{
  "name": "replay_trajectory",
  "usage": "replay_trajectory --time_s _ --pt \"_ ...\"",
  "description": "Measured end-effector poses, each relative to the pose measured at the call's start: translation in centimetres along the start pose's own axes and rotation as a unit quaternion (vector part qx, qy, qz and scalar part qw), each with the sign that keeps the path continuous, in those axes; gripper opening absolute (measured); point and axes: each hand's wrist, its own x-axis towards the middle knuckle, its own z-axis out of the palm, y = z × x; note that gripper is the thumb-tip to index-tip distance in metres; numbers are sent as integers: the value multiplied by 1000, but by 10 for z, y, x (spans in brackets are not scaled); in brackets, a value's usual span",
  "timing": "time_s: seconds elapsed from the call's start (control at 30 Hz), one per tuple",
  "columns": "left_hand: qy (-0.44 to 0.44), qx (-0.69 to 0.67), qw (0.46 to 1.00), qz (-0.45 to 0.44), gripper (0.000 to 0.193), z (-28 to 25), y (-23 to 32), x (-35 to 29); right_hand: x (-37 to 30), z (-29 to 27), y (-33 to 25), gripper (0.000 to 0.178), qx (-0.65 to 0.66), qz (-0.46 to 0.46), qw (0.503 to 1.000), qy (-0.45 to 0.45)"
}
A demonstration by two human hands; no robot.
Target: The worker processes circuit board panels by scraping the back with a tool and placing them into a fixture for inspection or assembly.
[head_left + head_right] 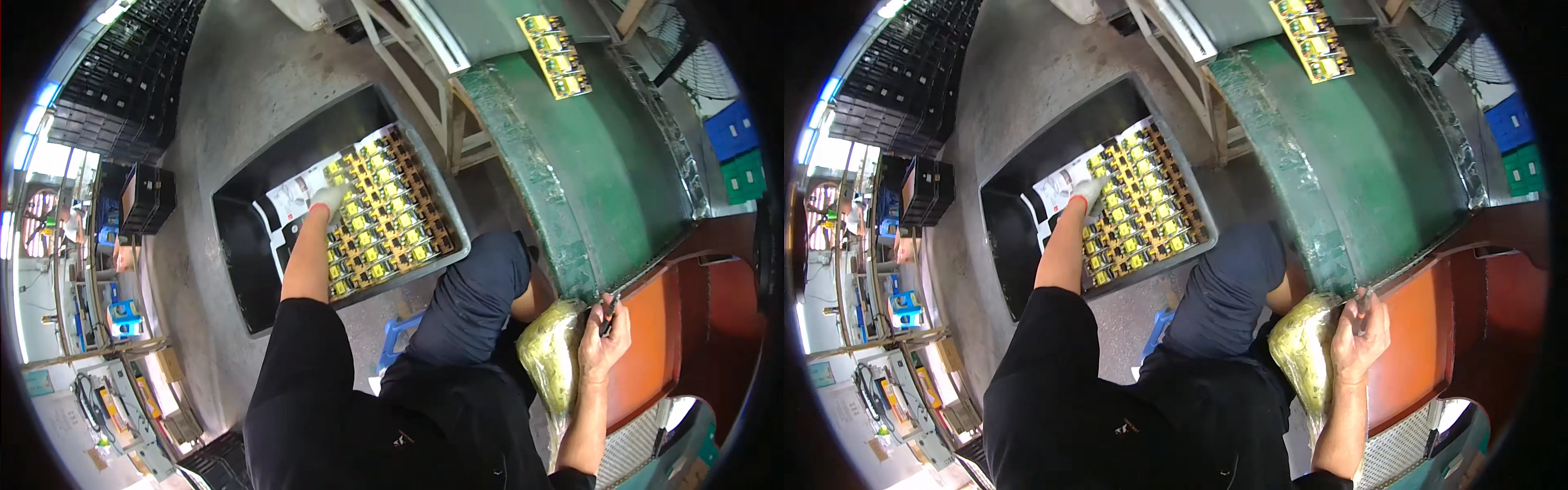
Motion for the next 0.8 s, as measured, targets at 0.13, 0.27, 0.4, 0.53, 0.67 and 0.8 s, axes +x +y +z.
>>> replay_trajectory --time_s 0.13,0.27,0.4,0.53,0.67,0.8 --pt "31 75 989 120 88 24 15 -41 -3 -3 5 20 32 19 999 6" --pt "248 127 958 70 81 10 34 -66 0 2 7 25 72 5 997 27" --pt "319 -49 896 303 49 5 119 -124 -1 2 14 18 154 48 986 50" --pt "102 -319 804 491 26 51 224 -185 -2 6 35 21 301 113 945 52" --pt "-190 -499 757 376 42 108 335 -213 12 -8 25 25 428 163 889 18" --pt "-257 -548 755 253 35 171 432 -201 20 -20 35 27 478 203 855 -2"
